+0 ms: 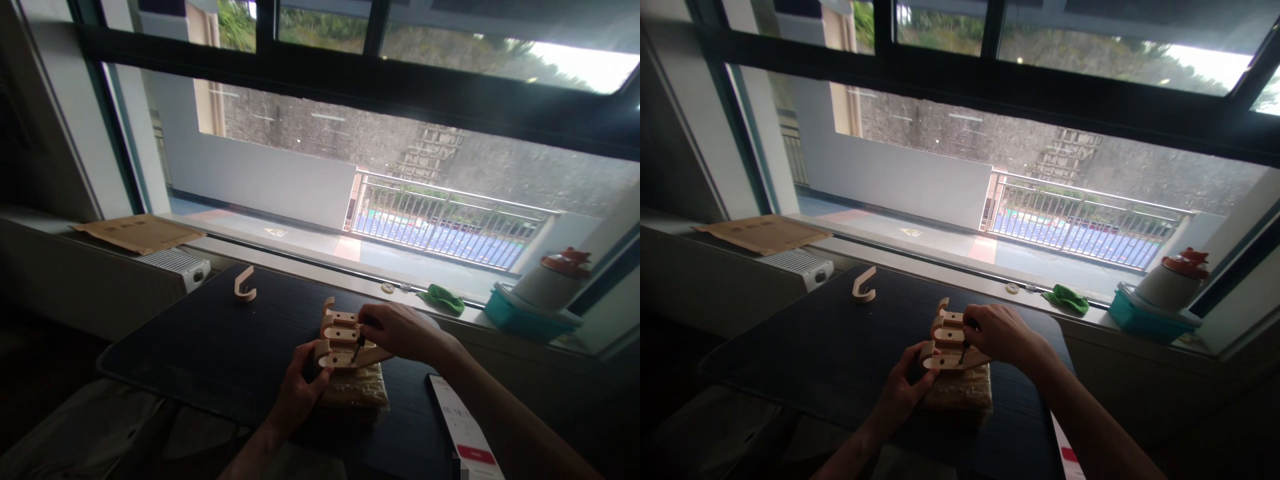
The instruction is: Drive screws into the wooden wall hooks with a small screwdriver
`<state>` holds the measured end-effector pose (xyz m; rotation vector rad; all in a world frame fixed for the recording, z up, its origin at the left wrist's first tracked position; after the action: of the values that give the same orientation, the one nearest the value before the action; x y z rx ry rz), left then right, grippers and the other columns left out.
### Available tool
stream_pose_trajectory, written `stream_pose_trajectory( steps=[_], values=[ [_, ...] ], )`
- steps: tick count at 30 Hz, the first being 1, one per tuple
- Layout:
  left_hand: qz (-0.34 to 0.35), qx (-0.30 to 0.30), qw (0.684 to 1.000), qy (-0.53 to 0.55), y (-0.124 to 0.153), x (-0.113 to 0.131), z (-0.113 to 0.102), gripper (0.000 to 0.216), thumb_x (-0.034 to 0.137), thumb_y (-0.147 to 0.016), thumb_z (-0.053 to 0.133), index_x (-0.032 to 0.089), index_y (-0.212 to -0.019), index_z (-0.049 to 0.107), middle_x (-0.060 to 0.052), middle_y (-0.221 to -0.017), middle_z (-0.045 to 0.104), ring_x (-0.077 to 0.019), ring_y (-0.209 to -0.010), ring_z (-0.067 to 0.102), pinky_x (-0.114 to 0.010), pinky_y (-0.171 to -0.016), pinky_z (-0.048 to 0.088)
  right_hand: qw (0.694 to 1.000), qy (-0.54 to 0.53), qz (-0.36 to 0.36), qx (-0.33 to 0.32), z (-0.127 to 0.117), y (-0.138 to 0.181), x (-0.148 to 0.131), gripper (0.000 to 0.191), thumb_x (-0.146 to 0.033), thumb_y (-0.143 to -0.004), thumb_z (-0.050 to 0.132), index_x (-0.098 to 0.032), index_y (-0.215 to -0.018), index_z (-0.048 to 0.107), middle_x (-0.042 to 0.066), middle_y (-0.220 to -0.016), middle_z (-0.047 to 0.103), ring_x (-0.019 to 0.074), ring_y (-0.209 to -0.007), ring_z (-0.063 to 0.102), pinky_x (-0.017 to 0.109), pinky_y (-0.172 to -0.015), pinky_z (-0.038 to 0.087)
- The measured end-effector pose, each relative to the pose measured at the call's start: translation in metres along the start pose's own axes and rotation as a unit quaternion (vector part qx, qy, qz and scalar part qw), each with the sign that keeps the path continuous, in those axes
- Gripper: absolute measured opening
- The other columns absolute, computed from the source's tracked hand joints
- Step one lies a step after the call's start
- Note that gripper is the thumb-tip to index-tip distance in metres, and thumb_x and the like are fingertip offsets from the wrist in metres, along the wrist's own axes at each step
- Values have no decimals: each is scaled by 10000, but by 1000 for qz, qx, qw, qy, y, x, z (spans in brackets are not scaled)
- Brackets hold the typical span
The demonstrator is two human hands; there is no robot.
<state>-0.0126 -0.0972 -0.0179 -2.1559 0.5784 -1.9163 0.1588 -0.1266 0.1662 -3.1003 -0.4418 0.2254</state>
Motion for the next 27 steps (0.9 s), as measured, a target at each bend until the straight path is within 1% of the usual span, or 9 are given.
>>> stream_pose_trajectory(
  steps=[3,6,10,12,15,18,21,23,27],
  values=[
    [2,-9,1000,-4,0,-1,0,340,258,-756,620,204,-1082,538,-50,-1074,610,-225,-1032,570,-363,-937,428,1000,-16,-18,1,0,0,1,217,-324,-860,469,-233,-912,658,-6,-729,638,97,-587,495,223,-529,291],
    [0,-18,1000,-1,0,-2,0,333,261,-767,612,202,-1085,532,-57,-1086,606,-229,-1042,566,-367,-941,424,999,-22,-23,14,4,-3,3,217,-326,-858,474,-208,-866,656,-6,-680,622,93,-565,478,226,-518,284],
    [3,-10,1000,1,1,-3,0,345,260,-760,616,208,-1091,533,-50,-1079,605,-229,-1037,567,-364,-933,427,999,-24,-9,35,9,-6,4,260,-364,-868,463,-192,-833,655,3,-654,620,96,-547,472,233,-509,281],
    [4,-9,1000,-1,1,-4,0,347,258,-758,618,210,-1091,531,-46,-1074,603,-226,-1033,567,-362,-931,427,999,-15,3,31,7,-5,3,279,-375,-872,452,-194,-823,659,7,-655,624,100,-543,477,235,-503,281],
    [2,-11,1000,-4,1,-5,0,349,259,-764,614,210,-1097,522,-45,-1081,597,-224,-1040,562,-362,-933,425,1000,-9,10,17,1,-2,2,252,-380,-857,470,-222,-872,665,-4,-676,636,100,-537,483,229,-492,284],
    [-1,-14,1000,-2,1,-4,0,354,262,-768,610,205,-1104,515,-50,-1091,594,-224,-1041,562,-364,-931,426,1000,-24,-16,10,-2,0,2,212,-338,-847,483,-252,-920,663,-22,-718,649,93,-557,503,218,-504,305],
    [-1,-16,1000,1,0,-3,0,357,262,-766,611,203,-1104,515,-54,-1096,594,-226,-1042,563,-366,-933,424,999,-40,-34,7,-2,0,4,217,-318,-856,473,-249,-924,667,-16,-780,664,97,-617,537,214,-540,334],
    [-3,-15,1000,1,0,-3,0,354,263,-763,613,203,-1098,517,-53,-1090,598,-227,-1043,562,-369,-939,420,998,-49,-26,5,0,-1,5,228,-327,-862,470,-237,-928,669,-10,-770,664,96,-611,539,212,-538,339],
    [-10,-16,1000,-2,0,-3,0,360,269,-758,616,201,-1097,516,-54,-1083,603,-229,-1040,562,-375,-942,416,999,-41,1,16,2,-2,6,247,-355,-858,483,-210,-891,680,-4,-680,639,95,-552,506,218,-501,318]
  ],
)
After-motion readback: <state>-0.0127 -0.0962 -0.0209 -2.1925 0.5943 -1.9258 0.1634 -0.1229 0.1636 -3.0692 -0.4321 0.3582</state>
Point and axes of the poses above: each hand's wrist, its own y-axis away from the middle knuckle, its own z-axis out of the palm, x = y × z, the point moved 2 cm from there along -y, towards the middle knuckle
